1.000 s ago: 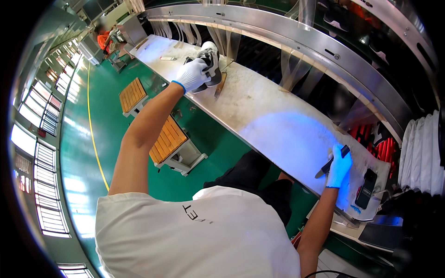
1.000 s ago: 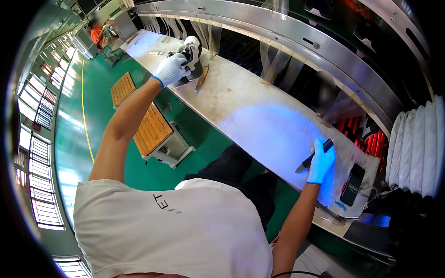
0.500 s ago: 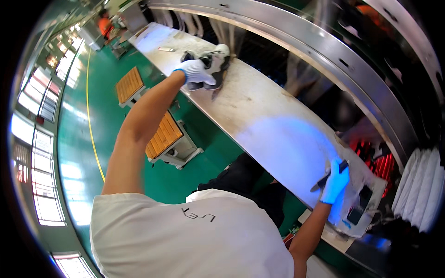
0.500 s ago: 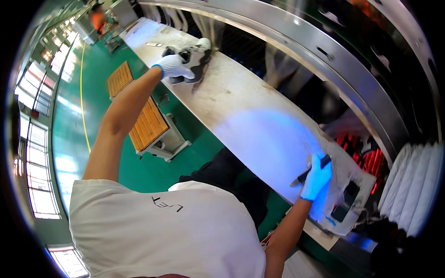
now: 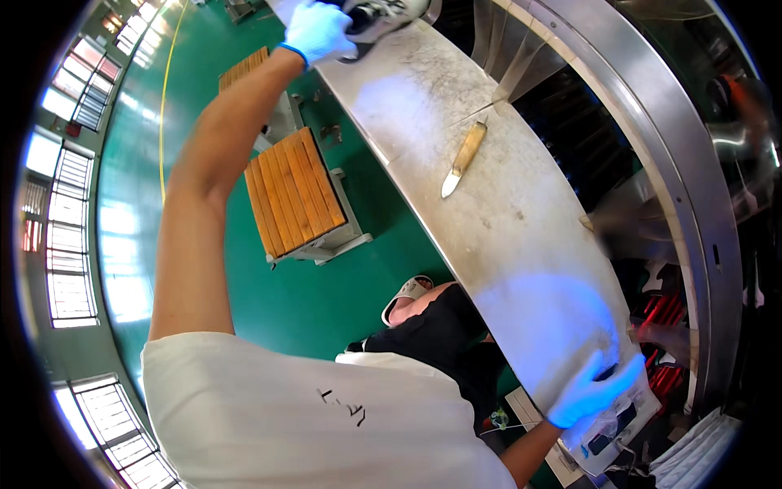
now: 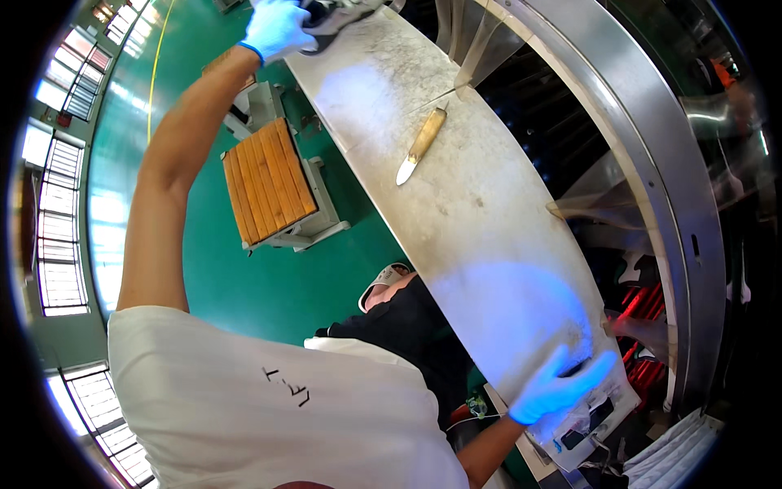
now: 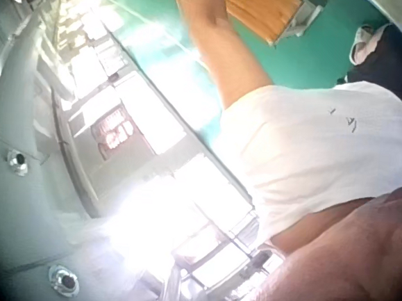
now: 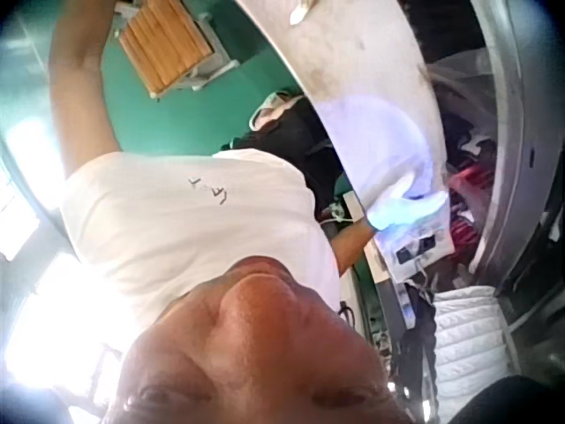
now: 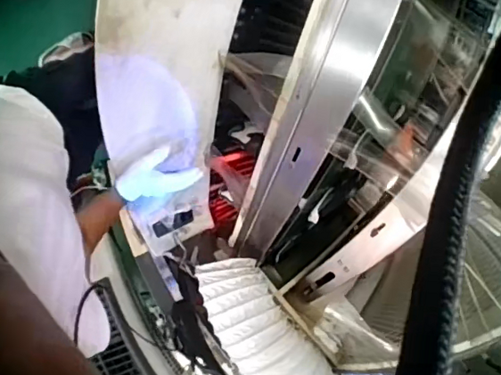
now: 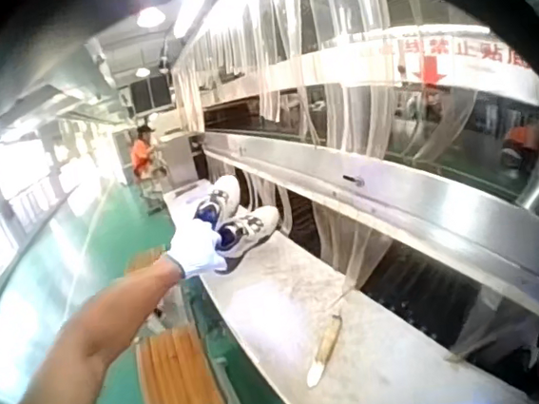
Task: The person cleans a pair of white and black sneakers using a small black tool. They wipe the upper, sole, and heel of the first shoe, then place it on a shelf. They repeat the cleaning process on a second shoe, handling it with gloved hands and using the tool to scrub various surfaces.
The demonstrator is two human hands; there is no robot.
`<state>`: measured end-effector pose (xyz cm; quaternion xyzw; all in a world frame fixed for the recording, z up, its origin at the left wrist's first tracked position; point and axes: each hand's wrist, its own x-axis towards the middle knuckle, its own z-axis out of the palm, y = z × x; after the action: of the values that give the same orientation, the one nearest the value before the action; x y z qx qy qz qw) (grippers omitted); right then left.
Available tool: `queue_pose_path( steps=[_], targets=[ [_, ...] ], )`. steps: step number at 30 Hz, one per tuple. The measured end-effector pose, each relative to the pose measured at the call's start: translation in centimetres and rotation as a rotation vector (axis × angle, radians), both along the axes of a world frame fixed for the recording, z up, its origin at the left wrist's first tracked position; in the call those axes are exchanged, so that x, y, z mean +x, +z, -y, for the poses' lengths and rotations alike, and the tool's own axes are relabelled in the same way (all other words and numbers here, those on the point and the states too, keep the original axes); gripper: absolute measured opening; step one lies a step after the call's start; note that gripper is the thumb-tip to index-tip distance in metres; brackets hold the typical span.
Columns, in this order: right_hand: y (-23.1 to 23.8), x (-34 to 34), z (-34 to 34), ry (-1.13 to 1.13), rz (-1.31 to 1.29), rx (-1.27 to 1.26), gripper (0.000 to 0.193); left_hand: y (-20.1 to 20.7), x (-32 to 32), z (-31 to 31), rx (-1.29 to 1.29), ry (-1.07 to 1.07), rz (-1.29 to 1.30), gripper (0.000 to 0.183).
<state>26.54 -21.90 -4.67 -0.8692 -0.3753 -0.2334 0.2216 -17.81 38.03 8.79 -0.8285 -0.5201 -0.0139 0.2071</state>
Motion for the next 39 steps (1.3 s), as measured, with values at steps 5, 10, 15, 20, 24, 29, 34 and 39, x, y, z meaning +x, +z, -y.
queue_pose_path(
  steps=[5,10,15,20,24,29,34,39],
  targets=[
    [-0.5,-14.1,-10.7,0.494,-0.384,-0.311,0.087,-1.9,-4.7,-12.9,0.233,0.089,-0.154,0.03],
    [-2.7,-17.7,-16.1,0.674,-0.193,-0.459,0.078,-3.5,-6.8,-20.6,0.306,0.143,-0.289,0.024],
    [-2.3,-18.1,-16.1,0.664,-0.206,-0.556,0.083,-7.0,-10.6,-24.7,0.335,0.216,-0.4,0.032],
    [-2.4,-18.0,-16.5,0.681,-0.179,-0.559,0.077,-9.8,-12.2,-25.5,0.27,0.325,-0.234,0.035],
    [-2.4,-18.0,-16.5,0.692,-0.129,-0.551,0.079,-13.5,-14.8,-26.4,0.437,0.207,0.045,0.052],
    [-2.1,-18.3,-16.6,0.667,-0.126,-0.552,0.082,-13.4,-12.0,-23.2,0.391,0.339,0.58,0.076],
    [-2.5,-18.2,-16.2,0.684,-0.111,-0.512,0.083,-15.8,-13.1,-22.6,0.182,0.398,0.941,0.081],
    [-2.0,-18.5,-15.8,0.65,-0.134,-0.514,0.084,-17.7,-5.3,-11.7,-0.023,0.13,0.896,0.067]
  ],
)
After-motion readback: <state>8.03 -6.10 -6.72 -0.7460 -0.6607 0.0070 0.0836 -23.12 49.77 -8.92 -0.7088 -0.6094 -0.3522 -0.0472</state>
